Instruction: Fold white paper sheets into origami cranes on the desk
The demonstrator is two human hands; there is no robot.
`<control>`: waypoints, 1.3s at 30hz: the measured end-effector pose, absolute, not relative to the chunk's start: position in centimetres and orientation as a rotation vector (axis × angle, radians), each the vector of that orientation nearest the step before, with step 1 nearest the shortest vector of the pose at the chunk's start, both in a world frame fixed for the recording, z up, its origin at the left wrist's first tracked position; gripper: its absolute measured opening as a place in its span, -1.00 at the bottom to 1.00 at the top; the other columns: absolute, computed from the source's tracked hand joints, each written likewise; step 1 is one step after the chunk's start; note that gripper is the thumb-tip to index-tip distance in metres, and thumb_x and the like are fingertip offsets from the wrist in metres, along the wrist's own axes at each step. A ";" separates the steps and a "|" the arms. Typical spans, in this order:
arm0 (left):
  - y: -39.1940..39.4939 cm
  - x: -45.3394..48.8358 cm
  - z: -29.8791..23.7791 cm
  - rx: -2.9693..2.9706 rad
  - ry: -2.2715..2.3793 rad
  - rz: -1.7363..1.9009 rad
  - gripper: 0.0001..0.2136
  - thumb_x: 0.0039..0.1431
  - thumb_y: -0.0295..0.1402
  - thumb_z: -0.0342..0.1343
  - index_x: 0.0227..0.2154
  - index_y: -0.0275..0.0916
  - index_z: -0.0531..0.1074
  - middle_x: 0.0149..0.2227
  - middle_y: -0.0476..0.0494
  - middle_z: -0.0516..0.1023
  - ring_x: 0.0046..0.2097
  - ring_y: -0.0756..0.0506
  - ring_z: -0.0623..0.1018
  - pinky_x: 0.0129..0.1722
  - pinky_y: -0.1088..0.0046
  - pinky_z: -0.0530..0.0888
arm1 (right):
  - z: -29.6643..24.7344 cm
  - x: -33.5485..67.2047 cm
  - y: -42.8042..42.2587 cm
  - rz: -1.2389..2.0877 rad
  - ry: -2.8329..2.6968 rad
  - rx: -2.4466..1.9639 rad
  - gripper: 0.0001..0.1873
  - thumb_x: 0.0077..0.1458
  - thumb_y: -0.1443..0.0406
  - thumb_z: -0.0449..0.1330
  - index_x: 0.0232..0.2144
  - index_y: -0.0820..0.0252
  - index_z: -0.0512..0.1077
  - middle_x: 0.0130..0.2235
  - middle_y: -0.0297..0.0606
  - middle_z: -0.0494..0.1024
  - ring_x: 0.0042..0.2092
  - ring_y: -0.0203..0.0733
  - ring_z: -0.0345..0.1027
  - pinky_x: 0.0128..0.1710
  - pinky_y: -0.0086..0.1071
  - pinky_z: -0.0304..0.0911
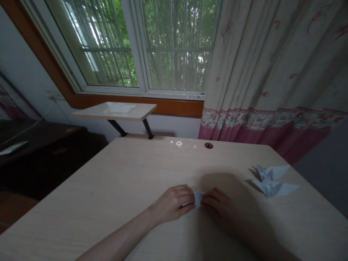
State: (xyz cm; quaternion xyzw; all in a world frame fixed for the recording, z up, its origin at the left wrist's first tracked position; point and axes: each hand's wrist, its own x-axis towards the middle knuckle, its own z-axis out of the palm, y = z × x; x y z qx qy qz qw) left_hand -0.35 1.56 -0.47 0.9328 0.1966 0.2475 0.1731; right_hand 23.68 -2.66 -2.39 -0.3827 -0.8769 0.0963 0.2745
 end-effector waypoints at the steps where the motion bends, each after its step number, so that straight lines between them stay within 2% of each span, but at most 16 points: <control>1: 1.6 -0.3 -0.5 2.653 0.552 0.709 -0.84 0.38 -0.33 0.03 -0.23 -0.26 0.48 -0.24 -0.14 0.58 -0.12 -0.09 0.56 -0.06 0.40 0.48 | -2.4 23.7 -2.7 0.254 -2.360 -1.037 -0.75 0.15 0.53 0.11 -0.26 0.12 0.47 -0.23 -0.27 0.56 -0.18 -0.17 0.41 -0.17 -0.31 0.36; 6: 1.3 -0.1 -0.8 2.732 0.561 0.804 -0.84 0.37 -0.34 0.04 -0.27 -0.27 0.48 -0.31 -0.13 0.59 -0.21 -0.07 0.58 -0.14 0.41 0.52 | -3.2 24.0 -2.5 0.198 -2.310 -1.039 -0.77 0.17 0.50 0.12 -0.23 0.11 0.47 -0.25 -0.26 0.57 -0.22 -0.17 0.45 -0.20 -0.30 0.41; 11: 0.6 0.5 -0.9 2.917 0.620 0.953 -0.79 0.38 -0.40 -0.03 -0.34 -0.27 0.46 -0.39 -0.13 0.58 -0.32 -0.08 0.59 -0.24 0.40 0.56 | -4.3 24.2 -2.3 0.109 -2.232 -1.023 -0.73 0.21 0.50 0.03 -0.25 0.13 0.47 -0.30 -0.24 0.57 -0.30 -0.19 0.46 -0.29 -0.32 0.43; 16: 0.3 0.8 -0.7 2.852 0.691 0.858 -0.87 0.31 -0.42 0.02 -0.17 -0.28 0.44 -0.21 -0.21 0.59 -0.15 -0.16 0.58 -0.11 0.26 0.55 | -3.8 24.1 -2.8 0.034 -2.286 -1.021 -0.68 0.21 0.52 -0.03 -0.18 0.15 0.46 -0.24 -0.20 0.57 -0.23 -0.16 0.48 -0.21 -0.28 0.45; 19: 0.6 0.8 -0.6 2.720 0.711 0.804 -0.84 0.24 -0.46 0.09 -0.13 -0.24 0.43 -0.05 -0.22 0.54 -0.02 -0.18 0.53 -0.01 0.22 0.51 | -3.3 23.9 -3.1 -0.017 -2.293 -1.011 -0.71 0.24 0.49 -0.03 -0.18 0.18 0.45 -0.26 -0.18 0.57 -0.26 -0.16 0.47 -0.24 -0.29 0.46; 24: 0.9 0.8 -0.5 2.605 0.621 0.705 -0.82 0.25 -0.53 0.06 -0.12 -0.23 0.42 -0.08 -0.17 0.55 -0.01 -0.13 0.52 0.04 0.30 0.47 | -2.9 24.0 -3.3 -0.104 -2.336 -0.963 -0.69 0.18 0.51 0.00 -0.12 0.22 0.45 -0.24 -0.14 0.58 -0.23 -0.12 0.47 -0.22 -0.25 0.45; 29: 0.9 0.9 -0.2 2.597 0.623 0.644 -0.85 0.25 -0.53 0.06 -0.16 -0.24 0.43 -0.12 -0.14 0.56 -0.04 -0.12 0.53 0.00 0.34 0.48 | -2.3 23.9 -3.2 -0.063 -2.312 -0.970 -0.67 0.11 0.52 0.04 -0.13 0.18 0.44 -0.21 -0.15 0.57 -0.15 -0.08 0.44 -0.10 -0.16 0.41; 32: 0.9 0.9 -0.1 2.594 0.658 0.646 -0.86 0.25 -0.51 0.06 -0.17 -0.23 0.43 -0.14 -0.14 0.57 -0.05 -0.12 0.54 -0.02 0.34 0.48 | -1.9 23.8 -3.0 0.051 -2.304 -0.990 -0.70 0.10 0.53 0.05 -0.18 0.17 0.44 -0.21 -0.17 0.56 -0.16 -0.10 0.41 -0.11 -0.16 0.39; 39: 0.8 0.8 -0.4 2.629 0.645 0.688 -0.88 0.26 -0.50 0.04 -0.18 -0.24 0.41 -0.12 -0.17 0.56 -0.03 -0.13 0.53 -0.01 0.36 0.49 | -1.6 23.7 -2.9 0.315 -2.264 -1.127 -0.78 0.22 0.49 0.01 -0.24 0.15 0.41 -0.25 -0.22 0.52 -0.19 -0.12 0.37 -0.12 -0.17 0.35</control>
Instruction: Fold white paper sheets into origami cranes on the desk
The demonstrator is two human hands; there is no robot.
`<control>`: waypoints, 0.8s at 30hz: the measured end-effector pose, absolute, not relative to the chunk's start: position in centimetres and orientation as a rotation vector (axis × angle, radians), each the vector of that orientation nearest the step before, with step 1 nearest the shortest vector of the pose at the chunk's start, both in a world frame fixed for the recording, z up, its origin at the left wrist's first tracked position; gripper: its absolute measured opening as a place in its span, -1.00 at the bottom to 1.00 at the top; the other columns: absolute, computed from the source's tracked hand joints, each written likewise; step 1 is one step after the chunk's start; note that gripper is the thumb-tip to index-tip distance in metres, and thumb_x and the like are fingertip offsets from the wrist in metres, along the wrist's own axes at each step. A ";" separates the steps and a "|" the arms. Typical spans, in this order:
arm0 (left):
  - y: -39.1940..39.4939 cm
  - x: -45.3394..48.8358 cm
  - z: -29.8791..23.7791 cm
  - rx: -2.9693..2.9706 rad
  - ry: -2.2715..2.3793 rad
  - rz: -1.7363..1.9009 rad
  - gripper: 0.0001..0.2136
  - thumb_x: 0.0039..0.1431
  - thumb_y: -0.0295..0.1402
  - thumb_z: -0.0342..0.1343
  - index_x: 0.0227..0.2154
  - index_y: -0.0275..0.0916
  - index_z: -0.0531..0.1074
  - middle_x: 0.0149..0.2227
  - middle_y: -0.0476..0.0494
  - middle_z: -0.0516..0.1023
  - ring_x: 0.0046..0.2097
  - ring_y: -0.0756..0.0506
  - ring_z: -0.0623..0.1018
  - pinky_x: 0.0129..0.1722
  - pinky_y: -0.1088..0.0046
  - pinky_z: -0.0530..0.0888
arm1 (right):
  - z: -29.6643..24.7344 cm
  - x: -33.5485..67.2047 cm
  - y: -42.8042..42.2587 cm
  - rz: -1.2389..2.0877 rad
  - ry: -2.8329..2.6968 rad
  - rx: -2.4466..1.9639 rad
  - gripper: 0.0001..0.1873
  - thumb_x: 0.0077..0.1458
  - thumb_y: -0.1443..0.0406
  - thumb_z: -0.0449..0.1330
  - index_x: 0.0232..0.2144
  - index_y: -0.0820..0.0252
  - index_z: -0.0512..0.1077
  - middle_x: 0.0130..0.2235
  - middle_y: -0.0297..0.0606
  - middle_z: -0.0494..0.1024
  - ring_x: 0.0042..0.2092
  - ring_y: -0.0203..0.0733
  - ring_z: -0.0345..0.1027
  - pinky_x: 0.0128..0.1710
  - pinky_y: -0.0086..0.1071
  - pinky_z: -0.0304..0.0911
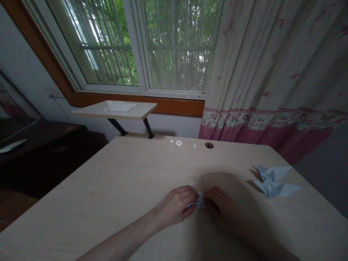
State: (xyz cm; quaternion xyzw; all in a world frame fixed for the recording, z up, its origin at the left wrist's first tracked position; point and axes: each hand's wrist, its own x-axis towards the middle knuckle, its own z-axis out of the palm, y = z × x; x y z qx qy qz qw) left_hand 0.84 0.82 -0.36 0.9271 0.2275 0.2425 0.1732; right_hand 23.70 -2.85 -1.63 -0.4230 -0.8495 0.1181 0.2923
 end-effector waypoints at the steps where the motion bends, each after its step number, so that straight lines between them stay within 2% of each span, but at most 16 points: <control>1: 0.8 0.8 -0.4 2.641 0.643 0.700 -0.88 0.25 -0.50 0.05 -0.19 -0.24 0.41 -0.10 -0.18 0.55 -0.03 -0.13 0.53 -0.02 0.37 0.49 | -1.6 23.7 -2.8 0.338 -2.267 -1.140 -0.78 0.22 0.48 0.01 -0.25 0.15 0.41 -0.25 -0.22 0.51 -0.19 -0.12 0.37 -0.12 -0.18 0.35; 6: 0.7 0.6 -0.7 2.660 0.669 0.736 -0.87 0.25 -0.48 0.05 -0.17 -0.22 0.40 -0.12 -0.18 0.54 -0.06 -0.14 0.54 -0.05 0.34 0.50 | -1.9 23.6 -2.8 0.359 -2.224 -1.202 -0.77 0.20 0.48 0.00 -0.28 0.14 0.40 -0.28 -0.22 0.50 -0.23 -0.14 0.39 -0.20 -0.25 0.36; 11: 0.5 0.5 -0.8 2.553 0.759 0.706 -0.70 0.19 -0.48 0.11 -0.02 -0.21 0.30 0.01 -0.21 0.50 0.03 -0.18 0.51 0.03 0.25 0.49 | -2.7 23.5 -2.6 0.398 -2.111 -1.296 -0.74 0.23 0.45 -0.02 -0.18 0.14 0.42 -0.24 -0.20 0.54 -0.22 -0.14 0.47 -0.20 -0.28 0.39; 17: 0.6 0.5 -0.2 2.594 0.717 0.665 -0.82 0.25 -0.47 0.08 -0.10 -0.21 0.35 0.01 -0.20 0.48 0.04 -0.17 0.50 0.04 0.28 0.48 | -3.4 23.7 -2.4 0.297 -2.144 -1.211 -0.67 0.20 0.50 -0.05 -0.12 0.13 0.41 -0.18 -0.18 0.55 -0.14 -0.13 0.47 -0.13 -0.23 0.41; 21: 0.7 0.5 -0.3 2.621 0.709 0.661 -0.80 0.25 -0.48 0.08 -0.08 -0.21 0.39 0.01 -0.19 0.47 0.04 -0.16 0.49 0.04 0.31 0.48 | -3.1 24.0 -2.3 0.187 -2.238 -1.141 -0.55 0.07 0.59 -0.03 -0.10 0.13 0.42 -0.13 -0.17 0.54 -0.09 -0.13 0.44 -0.08 -0.21 0.40; 24: 0.7 0.4 -0.6 2.620 0.728 0.682 -0.79 0.25 -0.48 0.08 -0.06 -0.20 0.40 0.03 -0.20 0.46 0.05 -0.15 0.49 0.05 0.31 0.47 | -2.4 24.0 -2.1 0.167 -2.288 -1.113 -0.59 0.06 0.60 0.02 -0.15 0.14 0.44 -0.16 -0.18 0.55 -0.10 -0.09 0.42 -0.07 -0.13 0.39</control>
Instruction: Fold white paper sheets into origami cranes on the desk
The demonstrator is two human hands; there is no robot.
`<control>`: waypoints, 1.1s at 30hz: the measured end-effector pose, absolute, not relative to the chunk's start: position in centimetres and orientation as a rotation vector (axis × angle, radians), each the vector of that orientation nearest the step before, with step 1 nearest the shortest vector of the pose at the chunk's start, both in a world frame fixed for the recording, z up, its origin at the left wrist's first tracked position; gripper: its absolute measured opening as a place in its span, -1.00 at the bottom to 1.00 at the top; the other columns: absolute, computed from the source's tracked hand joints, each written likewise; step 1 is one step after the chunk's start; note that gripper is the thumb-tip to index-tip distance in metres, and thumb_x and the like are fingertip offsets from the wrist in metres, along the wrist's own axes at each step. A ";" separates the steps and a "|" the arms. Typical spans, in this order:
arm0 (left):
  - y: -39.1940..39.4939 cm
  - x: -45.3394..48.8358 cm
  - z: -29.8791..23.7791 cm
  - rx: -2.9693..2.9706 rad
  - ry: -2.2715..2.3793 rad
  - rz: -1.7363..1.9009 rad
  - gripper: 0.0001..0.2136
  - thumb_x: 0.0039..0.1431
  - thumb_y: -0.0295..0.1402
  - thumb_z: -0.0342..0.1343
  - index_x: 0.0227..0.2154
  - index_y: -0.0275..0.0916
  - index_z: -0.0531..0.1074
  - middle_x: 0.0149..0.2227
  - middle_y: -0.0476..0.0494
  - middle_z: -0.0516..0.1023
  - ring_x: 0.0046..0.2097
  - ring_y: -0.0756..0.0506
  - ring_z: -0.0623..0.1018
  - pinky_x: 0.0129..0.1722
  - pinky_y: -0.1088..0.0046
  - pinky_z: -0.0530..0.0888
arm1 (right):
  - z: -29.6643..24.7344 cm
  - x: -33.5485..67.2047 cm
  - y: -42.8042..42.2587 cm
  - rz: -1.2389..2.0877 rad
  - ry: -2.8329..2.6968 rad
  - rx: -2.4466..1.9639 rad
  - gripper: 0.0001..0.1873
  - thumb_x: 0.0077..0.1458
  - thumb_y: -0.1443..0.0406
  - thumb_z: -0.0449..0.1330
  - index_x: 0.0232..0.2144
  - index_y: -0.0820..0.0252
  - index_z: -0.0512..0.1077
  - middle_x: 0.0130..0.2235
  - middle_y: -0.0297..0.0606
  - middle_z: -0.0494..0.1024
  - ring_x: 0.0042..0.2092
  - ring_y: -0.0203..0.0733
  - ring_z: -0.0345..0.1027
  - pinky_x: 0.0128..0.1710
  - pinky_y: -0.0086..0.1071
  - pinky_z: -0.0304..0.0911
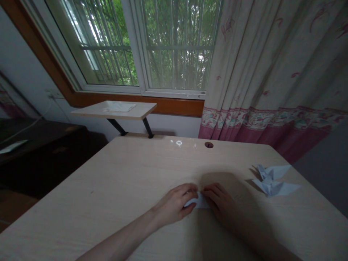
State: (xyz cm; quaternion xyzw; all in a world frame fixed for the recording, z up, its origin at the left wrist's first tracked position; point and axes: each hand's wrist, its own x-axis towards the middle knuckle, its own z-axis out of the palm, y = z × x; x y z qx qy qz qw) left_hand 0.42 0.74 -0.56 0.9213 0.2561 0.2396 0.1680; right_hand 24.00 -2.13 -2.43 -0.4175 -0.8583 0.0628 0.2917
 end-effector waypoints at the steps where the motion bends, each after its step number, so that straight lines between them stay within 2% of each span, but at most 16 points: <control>1: 0.8 0.4 -0.6 2.627 0.740 0.685 -0.79 0.25 -0.47 0.09 -0.06 -0.20 0.41 0.04 -0.20 0.46 0.05 -0.15 0.49 0.05 0.30 0.47 | -2.2 24.0 -2.1 0.165 -2.294 -1.108 -0.61 0.07 0.59 0.03 -0.16 0.15 0.45 -0.16 -0.17 0.56 -0.10 -0.07 0.41 -0.06 -0.10 0.38; 5: 0.9 0.2 -0.6 2.682 0.776 0.658 -0.77 0.21 -0.31 0.22 -0.08 -0.18 0.42 0.04 -0.18 0.48 0.06 -0.19 0.48 0.06 0.21 0.44 | -1.8 23.7 -2.3 0.202 -2.279 -1.094 -0.69 0.13 0.55 0.05 -0.17 0.18 0.45 -0.15 -0.14 0.54 -0.08 -0.07 0.40 -0.04 -0.11 0.37; 8: 1.0 0.2 -0.5 2.718 0.781 0.654 -0.78 0.25 -0.28 0.21 -0.08 -0.17 0.42 0.04 -0.15 0.49 0.06 -0.18 0.46 0.06 0.22 0.41 | -1.9 23.6 -2.5 0.214 -2.259 -1.102 -0.70 0.17 0.54 0.03 -0.16 0.18 0.46 -0.14 -0.13 0.54 -0.08 -0.09 0.40 -0.03 -0.13 0.37; 14: 0.9 0.1 -0.6 2.739 0.748 0.727 -0.89 0.36 -0.37 0.06 -0.13 -0.16 0.45 0.02 -0.10 0.50 0.06 -0.12 0.44 0.06 0.29 0.37 | -2.0 23.5 -2.7 0.221 -2.290 -1.151 -0.66 0.16 0.53 0.04 -0.10 0.23 0.48 -0.11 -0.08 0.54 -0.05 -0.04 0.39 0.02 -0.07 0.35; 20: 1.2 -0.1 -1.1 2.746 0.676 0.738 -0.70 0.28 -0.64 -0.04 -0.09 -0.14 0.45 -0.04 -0.07 0.53 0.03 -0.11 0.44 0.05 0.30 0.34 | -1.5 23.4 -3.0 0.310 -2.281 -1.148 -0.68 0.19 0.49 0.03 -0.10 0.19 0.49 -0.10 -0.09 0.52 -0.05 -0.06 0.39 -0.03 -0.15 0.39; 28: 1.5 -0.1 -1.4 2.722 0.712 0.780 -0.66 0.21 -0.68 -0.02 -0.10 -0.16 0.46 -0.10 -0.06 0.56 -0.05 -0.13 0.47 0.00 0.30 0.37 | -1.4 23.6 -3.0 0.456 -2.226 -1.059 -0.69 0.21 0.48 0.03 -0.15 0.14 0.51 -0.14 -0.14 0.50 -0.09 -0.10 0.40 -0.06 -0.21 0.40; 33: 1.5 -0.1 -1.3 2.706 0.710 0.800 -0.66 0.22 -0.68 -0.07 -0.12 -0.18 0.46 -0.12 -0.08 0.58 -0.08 -0.11 0.51 -0.04 0.33 0.42 | -1.6 23.6 -3.1 0.399 -2.258 -1.049 -0.68 0.21 0.48 0.02 -0.19 0.14 0.54 -0.13 -0.15 0.53 -0.08 -0.10 0.42 -0.04 -0.19 0.40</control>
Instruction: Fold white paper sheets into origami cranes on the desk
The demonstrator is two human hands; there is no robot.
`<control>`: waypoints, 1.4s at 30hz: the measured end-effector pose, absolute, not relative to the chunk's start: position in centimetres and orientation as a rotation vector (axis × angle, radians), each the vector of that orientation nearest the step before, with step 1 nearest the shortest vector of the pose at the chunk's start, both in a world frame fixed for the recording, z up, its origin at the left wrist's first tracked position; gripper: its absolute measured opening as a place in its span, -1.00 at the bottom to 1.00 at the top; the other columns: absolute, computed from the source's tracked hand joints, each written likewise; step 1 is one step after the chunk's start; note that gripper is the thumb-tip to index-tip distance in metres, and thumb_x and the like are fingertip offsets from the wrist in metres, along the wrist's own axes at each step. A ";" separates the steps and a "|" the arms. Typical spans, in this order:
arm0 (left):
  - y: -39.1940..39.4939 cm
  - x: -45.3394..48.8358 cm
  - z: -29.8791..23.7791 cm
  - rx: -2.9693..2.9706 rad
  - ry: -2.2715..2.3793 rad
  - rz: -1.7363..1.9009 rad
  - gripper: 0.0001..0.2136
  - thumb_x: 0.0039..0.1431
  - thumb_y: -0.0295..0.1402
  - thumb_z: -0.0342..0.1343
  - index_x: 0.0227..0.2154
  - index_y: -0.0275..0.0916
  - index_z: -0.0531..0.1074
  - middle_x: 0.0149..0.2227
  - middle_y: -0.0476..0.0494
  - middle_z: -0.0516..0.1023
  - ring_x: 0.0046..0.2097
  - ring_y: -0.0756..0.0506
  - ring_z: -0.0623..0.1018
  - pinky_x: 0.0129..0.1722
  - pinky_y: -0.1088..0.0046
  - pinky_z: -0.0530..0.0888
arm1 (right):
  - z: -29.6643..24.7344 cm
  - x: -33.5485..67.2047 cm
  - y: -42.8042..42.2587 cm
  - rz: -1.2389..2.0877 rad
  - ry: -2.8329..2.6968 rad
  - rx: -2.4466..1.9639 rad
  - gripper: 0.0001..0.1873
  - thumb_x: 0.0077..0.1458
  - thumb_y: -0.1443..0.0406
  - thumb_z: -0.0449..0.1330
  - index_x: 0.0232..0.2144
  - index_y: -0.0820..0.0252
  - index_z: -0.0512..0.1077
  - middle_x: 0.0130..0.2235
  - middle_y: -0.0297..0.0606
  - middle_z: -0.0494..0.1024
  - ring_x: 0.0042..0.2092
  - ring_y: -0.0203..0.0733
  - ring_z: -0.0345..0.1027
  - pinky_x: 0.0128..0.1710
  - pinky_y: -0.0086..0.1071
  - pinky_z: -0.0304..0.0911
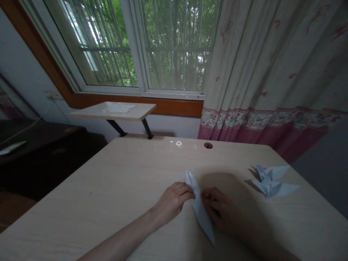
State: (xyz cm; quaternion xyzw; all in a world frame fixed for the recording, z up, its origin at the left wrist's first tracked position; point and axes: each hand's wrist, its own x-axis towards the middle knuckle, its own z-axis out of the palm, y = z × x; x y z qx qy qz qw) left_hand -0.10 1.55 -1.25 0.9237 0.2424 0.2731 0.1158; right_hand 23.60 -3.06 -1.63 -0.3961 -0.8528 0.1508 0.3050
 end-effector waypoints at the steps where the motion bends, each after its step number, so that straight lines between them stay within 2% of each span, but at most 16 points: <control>1: 1.6 -0.1 -1.2 2.701 0.711 0.795 -0.65 0.22 -0.68 -0.09 -0.12 -0.18 0.46 -0.12 -0.09 0.58 -0.08 -0.11 0.52 -0.04 0.34 0.44 | -1.7 23.6 -3.0 0.377 -2.272 -1.045 -0.67 0.20 0.48 0.03 -0.18 0.13 0.54 -0.11 -0.15 0.54 -0.08 -0.11 0.43 -0.03 -0.17 0.39; 5: 1.5 0.0 -1.1 2.664 0.726 0.780 -0.68 0.27 -0.65 -0.11 -0.12 -0.20 0.46 -0.09 -0.12 0.57 -0.04 -0.11 0.53 -0.02 0.36 0.47 | -1.9 23.8 -2.9 0.336 -2.336 -1.041 -0.60 0.20 0.47 0.05 0.00 0.09 0.50 0.03 -0.16 0.53 0.03 -0.12 0.41 0.06 -0.16 0.36; 8: 1.3 0.1 -1.1 2.602 0.772 0.752 -0.74 0.30 -0.58 -0.09 -0.12 -0.21 0.46 -0.07 -0.16 0.55 -0.03 -0.10 0.53 0.00 0.38 0.48 | -2.0 23.9 -2.9 0.271 -2.349 -1.043 -0.55 0.18 0.47 0.06 0.09 0.13 0.45 0.08 -0.15 0.52 0.12 -0.08 0.36 0.12 -0.13 0.33; 12: 1.1 0.3 -1.0 2.530 0.832 0.715 -0.76 0.25 -0.55 -0.01 -0.09 -0.21 0.44 -0.05 -0.16 0.53 0.01 -0.11 0.50 0.05 0.36 0.46 | -1.9 23.9 -3.0 0.211 -2.339 -1.067 -0.61 0.20 0.44 0.08 0.03 0.15 0.50 0.04 -0.18 0.57 0.09 -0.06 0.40 0.10 -0.11 0.35; 19: 0.6 0.3 0.1 2.503 0.828 0.628 -0.65 0.07 -0.54 0.09 -0.05 -0.23 0.39 0.02 -0.17 0.48 0.06 -0.14 0.45 0.11 0.34 0.40 | -1.5 23.9 -2.9 0.151 -2.341 -1.016 -0.62 0.20 0.42 0.08 0.03 0.16 0.49 0.00 -0.19 0.60 0.02 -0.08 0.45 0.04 -0.13 0.40; 26: 0.4 0.4 0.6 2.607 0.888 0.607 -0.61 -0.04 -0.44 0.19 -0.08 -0.18 0.35 0.01 -0.12 0.49 0.08 -0.24 0.40 0.12 0.17 0.30 | -1.7 23.9 -2.9 0.056 -2.389 -1.010 -0.57 0.15 0.45 0.06 0.05 0.19 0.45 0.02 -0.12 0.58 0.02 -0.03 0.44 0.02 -0.07 0.39; 30: 0.5 0.3 0.5 2.655 0.895 0.578 -0.66 0.00 -0.44 0.17 -0.11 -0.18 0.34 0.01 -0.13 0.48 0.06 -0.23 0.41 0.08 0.18 0.30 | -1.4 23.7 -3.0 0.091 -2.390 -1.050 -0.58 0.17 0.46 0.03 0.06 0.21 0.41 0.01 -0.10 0.56 0.03 -0.03 0.43 0.05 -0.05 0.36; 37: 0.9 0.1 0.0 2.750 0.903 0.526 -0.78 0.20 -0.52 0.09 -0.10 -0.18 0.36 0.02 -0.12 0.47 0.05 -0.18 0.43 0.04 0.24 0.33 | -1.3 23.5 -3.1 0.132 -2.339 -1.056 -0.64 0.16 0.47 0.01 -0.01 0.20 0.38 -0.04 -0.10 0.56 0.00 -0.06 0.43 0.03 -0.08 0.36; 42: 1.1 0.1 -0.1 2.767 0.886 0.553 -0.89 0.31 -0.44 0.05 -0.15 -0.18 0.41 -0.05 -0.11 0.52 -0.01 -0.16 0.48 -0.01 0.28 0.40 | -1.8 23.7 -2.8 0.119 -2.351 -1.052 -0.67 0.13 0.49 0.03 -0.08 0.18 0.39 -0.06 -0.15 0.57 -0.03 -0.09 0.44 0.01 -0.13 0.37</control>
